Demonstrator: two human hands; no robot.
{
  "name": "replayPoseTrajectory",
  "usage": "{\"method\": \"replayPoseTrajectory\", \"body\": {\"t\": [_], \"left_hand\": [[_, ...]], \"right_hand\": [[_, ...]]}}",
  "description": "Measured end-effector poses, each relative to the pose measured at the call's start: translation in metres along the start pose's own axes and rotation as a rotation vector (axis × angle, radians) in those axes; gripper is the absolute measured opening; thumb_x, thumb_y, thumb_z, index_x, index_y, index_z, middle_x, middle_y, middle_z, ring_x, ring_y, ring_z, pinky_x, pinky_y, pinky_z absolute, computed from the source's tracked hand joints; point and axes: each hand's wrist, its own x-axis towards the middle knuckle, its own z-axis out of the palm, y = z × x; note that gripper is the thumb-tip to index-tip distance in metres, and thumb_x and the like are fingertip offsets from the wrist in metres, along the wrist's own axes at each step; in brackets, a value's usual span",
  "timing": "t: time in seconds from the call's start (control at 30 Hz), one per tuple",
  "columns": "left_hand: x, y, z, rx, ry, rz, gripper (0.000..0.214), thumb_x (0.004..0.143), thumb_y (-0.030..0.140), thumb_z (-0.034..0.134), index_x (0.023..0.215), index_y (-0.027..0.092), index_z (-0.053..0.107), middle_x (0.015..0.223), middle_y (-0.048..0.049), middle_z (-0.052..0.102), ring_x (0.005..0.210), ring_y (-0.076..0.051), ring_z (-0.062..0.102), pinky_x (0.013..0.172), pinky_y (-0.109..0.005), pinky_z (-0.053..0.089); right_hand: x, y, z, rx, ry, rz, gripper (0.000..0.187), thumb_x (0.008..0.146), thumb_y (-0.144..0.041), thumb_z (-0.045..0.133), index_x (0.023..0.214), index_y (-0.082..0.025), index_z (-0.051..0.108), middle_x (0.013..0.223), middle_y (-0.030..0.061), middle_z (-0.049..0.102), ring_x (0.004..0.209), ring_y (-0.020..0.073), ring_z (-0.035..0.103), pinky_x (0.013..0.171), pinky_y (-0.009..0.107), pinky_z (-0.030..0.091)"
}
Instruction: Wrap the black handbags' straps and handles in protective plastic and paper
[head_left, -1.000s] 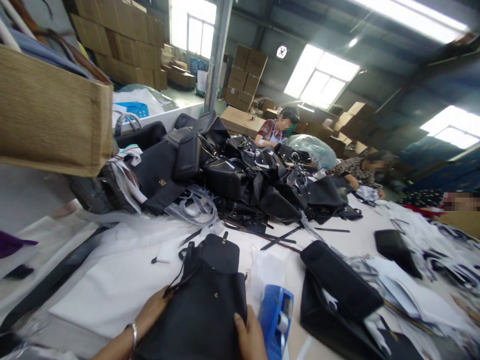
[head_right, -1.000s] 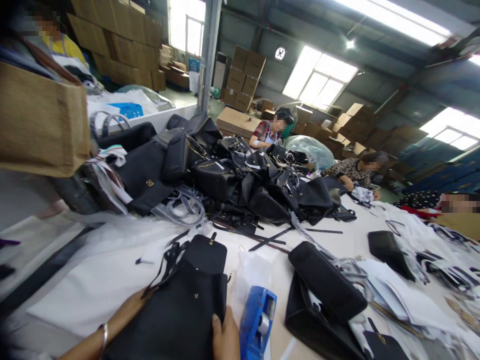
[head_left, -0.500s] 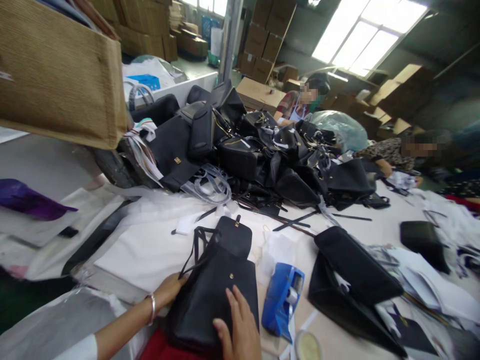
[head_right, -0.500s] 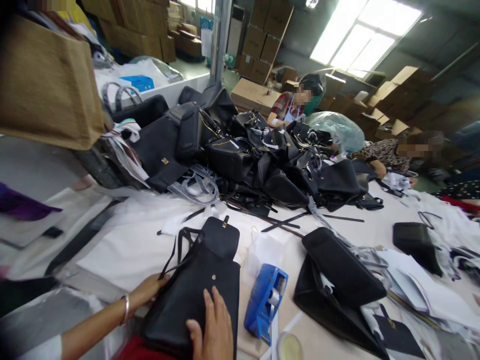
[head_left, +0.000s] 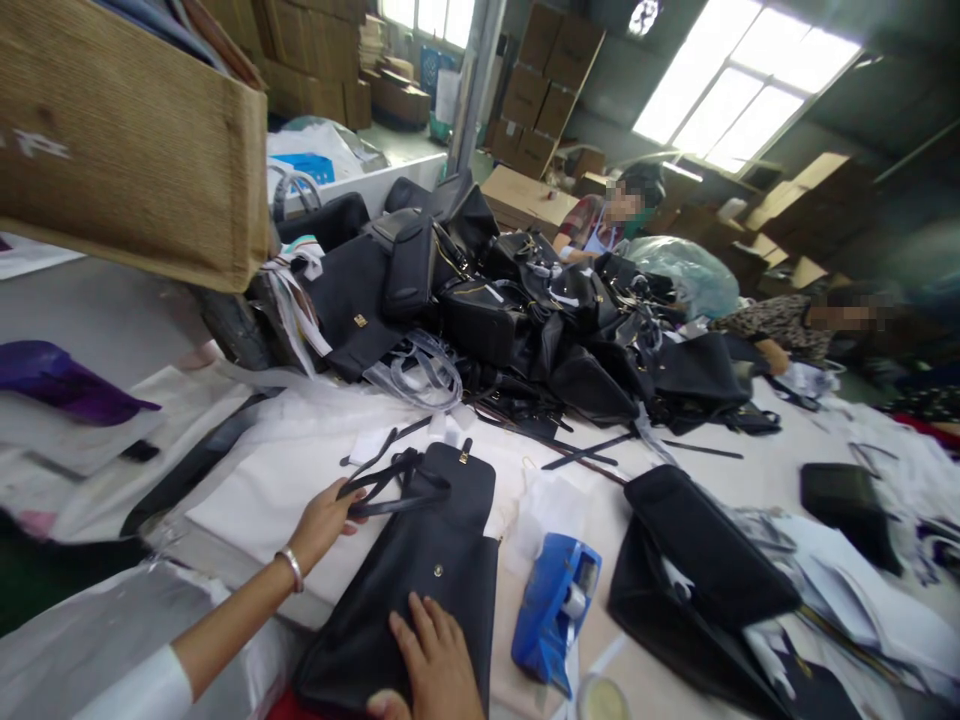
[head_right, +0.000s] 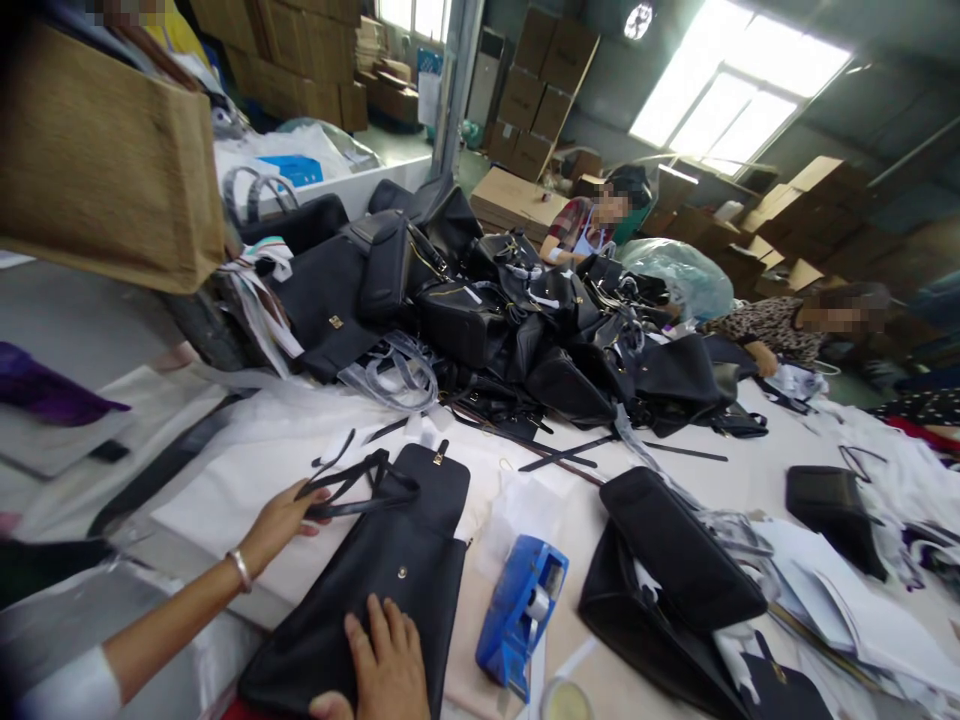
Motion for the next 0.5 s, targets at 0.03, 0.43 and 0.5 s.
{"method": "replayPoseTrajectory", "body": {"t": [0.03,0.43,0.5], "left_hand": [[-0.008,0.003,0.006,-0.04,0.006,0.018,0.042,0.084,0.052,0.041,0.104,0.017,0.055,0.106,-0.0119,0.068,0.079,-0.022,0.071,0.063,-0.031,0.056],[-0.047,-0.083,0.08,0.481,0.057,0.278,0.044,0.076,0.01,0.037,0.115,0.02,0.054,0.114,-0.0066,0.066,0.108,-0.02,0.061,0.099,-0.031,0.043],[-0.043,-0.091,0.08,0.547,0.067,0.316,0.048,0.076,0.009,0.037,0.122,0.018,0.051,0.123,-0.0079,0.062,0.117,-0.019,0.056,0.105,-0.03,0.038]], "right_hand": [[-0.005,0.007,0.004,-0.005,0.025,-0.036,0.07,0.078,-0.064,0.056,0.14,-0.039,0.036,0.147,0.0029,0.037,0.13,0.0336,0.041,0.104,0.053,0.036],[-0.003,0.047,0.052,-0.119,0.285,-0.057,0.059,0.08,-0.048,0.06,0.136,-0.033,0.045,0.143,0.004,0.044,0.126,0.0323,0.046,0.102,0.048,0.04],[-0.003,0.062,0.053,-0.188,0.333,-0.071,0.064,0.079,-0.048,0.06,0.138,-0.032,0.042,0.143,0.005,0.044,0.125,0.034,0.046,0.1,0.049,0.04]]}}
